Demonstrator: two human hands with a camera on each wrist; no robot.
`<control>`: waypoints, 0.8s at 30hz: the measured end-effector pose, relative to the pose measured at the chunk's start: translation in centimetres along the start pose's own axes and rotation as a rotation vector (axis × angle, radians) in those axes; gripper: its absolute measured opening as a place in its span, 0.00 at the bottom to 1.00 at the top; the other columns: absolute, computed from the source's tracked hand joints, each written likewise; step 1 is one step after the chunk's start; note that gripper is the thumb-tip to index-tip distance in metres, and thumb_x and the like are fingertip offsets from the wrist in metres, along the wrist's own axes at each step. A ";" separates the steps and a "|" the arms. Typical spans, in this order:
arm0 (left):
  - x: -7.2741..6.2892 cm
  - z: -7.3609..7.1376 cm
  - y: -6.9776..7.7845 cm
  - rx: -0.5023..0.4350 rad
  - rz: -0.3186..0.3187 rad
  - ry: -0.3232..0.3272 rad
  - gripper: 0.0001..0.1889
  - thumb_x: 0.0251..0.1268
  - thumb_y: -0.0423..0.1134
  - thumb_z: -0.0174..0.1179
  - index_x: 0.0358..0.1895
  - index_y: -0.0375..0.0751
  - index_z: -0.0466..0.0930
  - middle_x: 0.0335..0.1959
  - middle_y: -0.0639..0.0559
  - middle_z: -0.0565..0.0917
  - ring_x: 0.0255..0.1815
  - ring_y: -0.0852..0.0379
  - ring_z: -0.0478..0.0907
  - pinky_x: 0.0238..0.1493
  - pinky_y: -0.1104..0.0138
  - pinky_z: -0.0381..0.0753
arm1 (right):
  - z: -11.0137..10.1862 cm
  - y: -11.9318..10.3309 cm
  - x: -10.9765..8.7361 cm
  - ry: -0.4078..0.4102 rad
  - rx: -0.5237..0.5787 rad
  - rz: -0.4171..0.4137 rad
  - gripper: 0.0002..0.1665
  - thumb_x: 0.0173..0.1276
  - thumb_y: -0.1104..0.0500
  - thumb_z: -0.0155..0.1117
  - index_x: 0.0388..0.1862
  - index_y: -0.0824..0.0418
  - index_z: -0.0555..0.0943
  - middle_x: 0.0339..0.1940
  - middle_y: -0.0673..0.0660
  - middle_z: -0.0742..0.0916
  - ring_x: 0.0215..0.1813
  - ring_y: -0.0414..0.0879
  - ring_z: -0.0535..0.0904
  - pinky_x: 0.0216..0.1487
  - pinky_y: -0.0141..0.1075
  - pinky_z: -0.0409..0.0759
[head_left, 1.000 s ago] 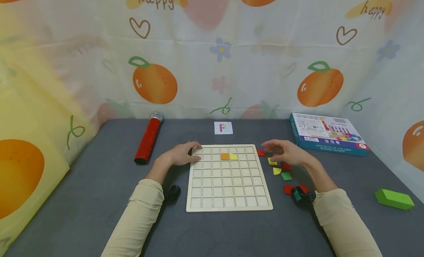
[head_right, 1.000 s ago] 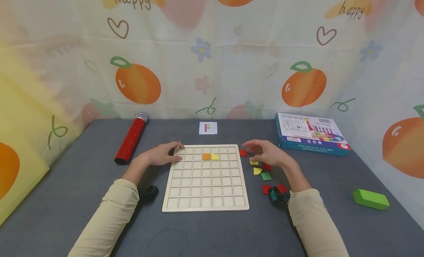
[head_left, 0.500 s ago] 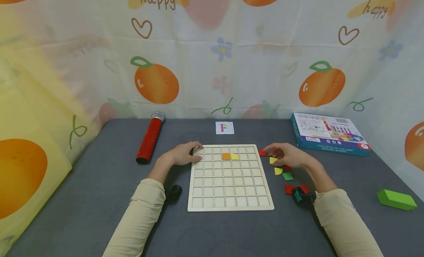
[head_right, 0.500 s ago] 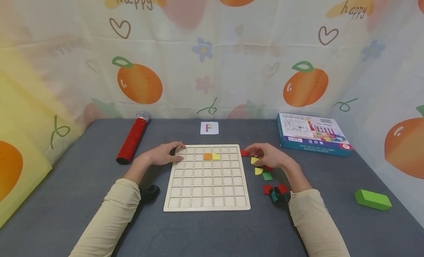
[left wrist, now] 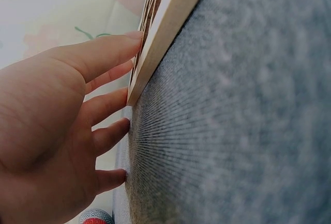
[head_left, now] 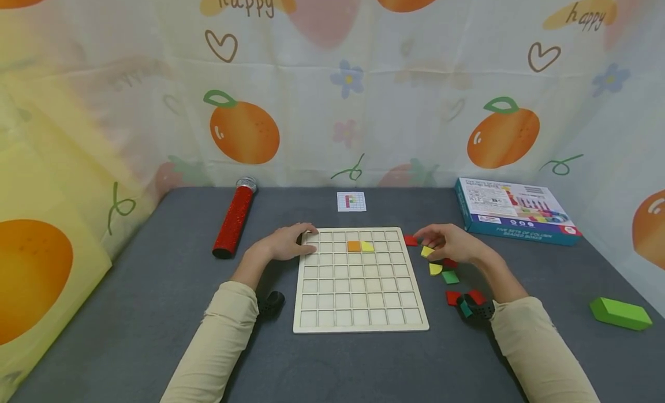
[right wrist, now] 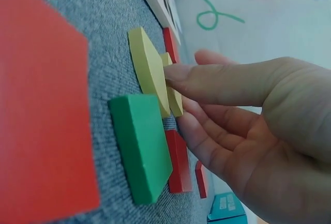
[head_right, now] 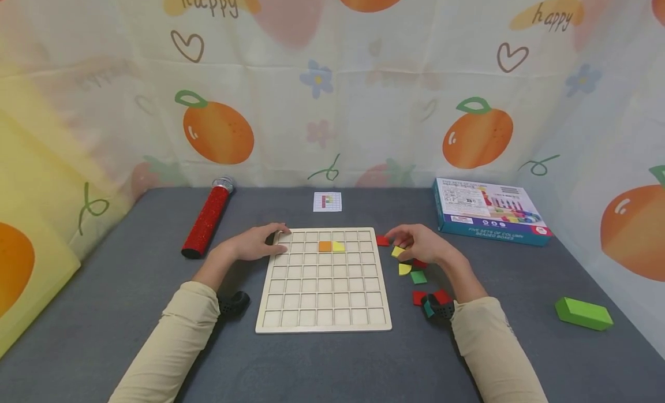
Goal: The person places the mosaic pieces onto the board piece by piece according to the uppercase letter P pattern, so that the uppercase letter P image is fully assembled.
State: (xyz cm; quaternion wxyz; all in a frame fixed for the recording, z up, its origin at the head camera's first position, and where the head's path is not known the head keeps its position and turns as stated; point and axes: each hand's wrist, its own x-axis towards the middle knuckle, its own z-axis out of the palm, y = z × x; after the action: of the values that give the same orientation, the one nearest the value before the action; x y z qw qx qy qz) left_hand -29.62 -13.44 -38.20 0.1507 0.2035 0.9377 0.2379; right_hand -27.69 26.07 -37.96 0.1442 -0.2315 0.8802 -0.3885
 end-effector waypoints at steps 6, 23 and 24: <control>-0.1 -0.1 0.1 0.003 -0.002 -0.001 0.23 0.67 0.45 0.58 0.64 0.46 0.69 0.65 0.42 0.68 0.62 0.43 0.65 0.61 0.46 0.64 | 0.1 -0.1 0.0 0.008 0.025 0.012 0.25 0.59 0.73 0.66 0.57 0.73 0.73 0.36 0.60 0.78 0.35 0.51 0.73 0.35 0.35 0.76; -0.1 -0.1 0.0 0.016 0.008 0.001 0.24 0.68 0.46 0.58 0.64 0.45 0.68 0.68 0.41 0.65 0.66 0.40 0.62 0.62 0.45 0.61 | -0.1 0.0 0.1 0.136 -0.065 0.087 0.13 0.65 0.62 0.66 0.47 0.64 0.81 0.37 0.56 0.82 0.37 0.50 0.75 0.37 0.40 0.77; 0.0 -0.1 0.0 0.014 0.009 0.001 0.24 0.68 0.46 0.58 0.64 0.45 0.68 0.68 0.41 0.65 0.66 0.40 0.62 0.63 0.45 0.61 | 0.0 -0.1 0.2 0.151 -0.057 0.084 0.12 0.65 0.61 0.66 0.47 0.64 0.81 0.37 0.56 0.82 0.37 0.50 0.75 0.37 0.40 0.77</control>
State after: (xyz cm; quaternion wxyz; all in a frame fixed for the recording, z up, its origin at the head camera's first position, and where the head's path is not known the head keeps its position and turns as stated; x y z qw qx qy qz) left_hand -29.61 -13.46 -38.11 0.1476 0.2089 0.9384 0.2322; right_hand -27.83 25.98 -37.90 0.0869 -0.1683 0.9081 -0.3734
